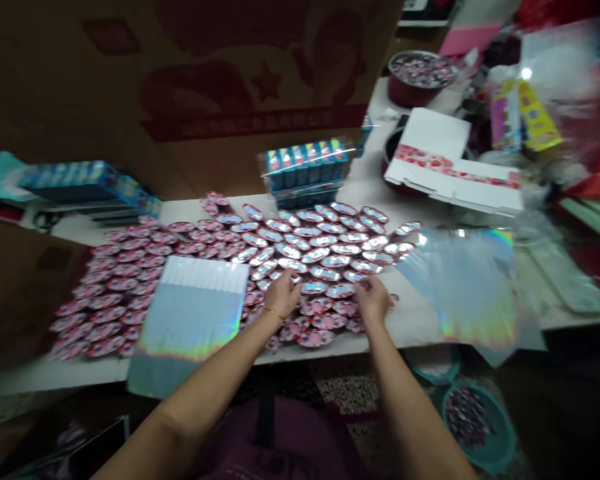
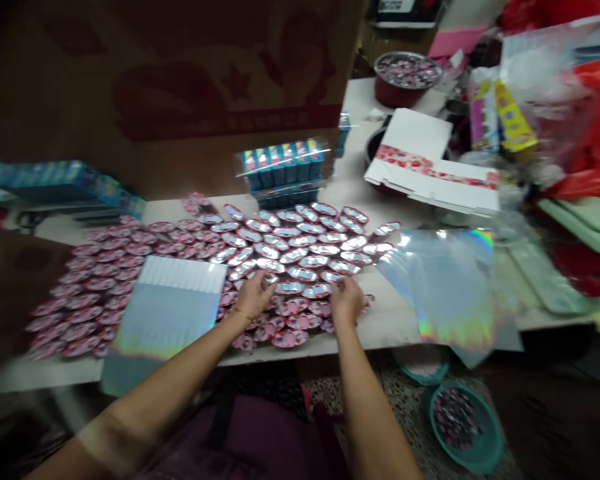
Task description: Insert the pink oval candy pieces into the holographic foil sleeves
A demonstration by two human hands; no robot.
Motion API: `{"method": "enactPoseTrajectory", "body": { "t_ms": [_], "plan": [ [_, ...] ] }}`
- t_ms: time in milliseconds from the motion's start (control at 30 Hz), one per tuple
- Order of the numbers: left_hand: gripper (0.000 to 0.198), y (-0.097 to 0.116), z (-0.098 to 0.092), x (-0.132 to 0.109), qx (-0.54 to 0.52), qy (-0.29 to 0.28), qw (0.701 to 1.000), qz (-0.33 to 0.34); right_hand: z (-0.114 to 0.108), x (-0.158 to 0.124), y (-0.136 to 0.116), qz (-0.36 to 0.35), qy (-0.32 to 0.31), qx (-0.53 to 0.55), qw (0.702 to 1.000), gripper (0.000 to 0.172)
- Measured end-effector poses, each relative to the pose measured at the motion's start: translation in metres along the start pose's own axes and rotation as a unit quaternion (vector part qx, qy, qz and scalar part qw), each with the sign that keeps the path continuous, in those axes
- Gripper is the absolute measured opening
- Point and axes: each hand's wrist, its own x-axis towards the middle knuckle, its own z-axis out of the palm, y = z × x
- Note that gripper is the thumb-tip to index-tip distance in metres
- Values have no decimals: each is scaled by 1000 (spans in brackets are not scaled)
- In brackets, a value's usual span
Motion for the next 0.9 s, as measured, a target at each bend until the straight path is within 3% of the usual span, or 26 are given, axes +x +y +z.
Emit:
{"method": "enactPoseTrajectory", "body": {
  "t_ms": [67, 100, 167, 233, 267, 333, 433, 533, 633, 733, 800, 900],
  "plan": [
    [30, -61, -47, -7, -1, 110, 993, -29, 3, -16, -13, -51, 14, 67, 996, 28],
    [35, -95, -72, -12, 26, 167, 984, -64, 8, -29, -25, -63, -19, 110, 992, 31],
    [40, -161, -121, -25, 117, 230, 953, -158, 26, -64, -59, -52, -164, 202, 964, 32],
    [44, -214, -155, -35, 171, 197, 937, -233, 50, -101, -100, -59, -327, 238, 913, 34],
    [44, -233, -166, -38, 184, 165, 939, -238, 62, -118, -121, -74, -363, 222, 902, 39],
    [45, -258, -175, -41, 191, 113, 950, -219, 86, -143, -156, -108, -347, 175, 915, 47],
    [47, -270, -174, -40, 171, 98, 963, -185, 110, -159, -186, -108, -281, 156, 941, 53],
    [48, -273, -174, -41, 104, 132, 968, -185, 123, -163, -195, -13, -267, 217, 939, 56],
    [52, -277, -179, -42, -34, 167, 961, -217, 134, -169, -200, 58, -279, 296, 911, 62],
    [56, -276, -189, -41, -194, 173, 935, -242, 140, -175, -203, 43, -279, 289, 915, 58],
    [53, -269, -198, -42, -289, 138, 918, -235, 139, -175, -201, 11, -245, 260, 934, 51],
    [41, -245, -218, -52, -429, 15, 879, -206, 128, -170, -192, 5, -189, 268, 945, 51]
  ]
}}
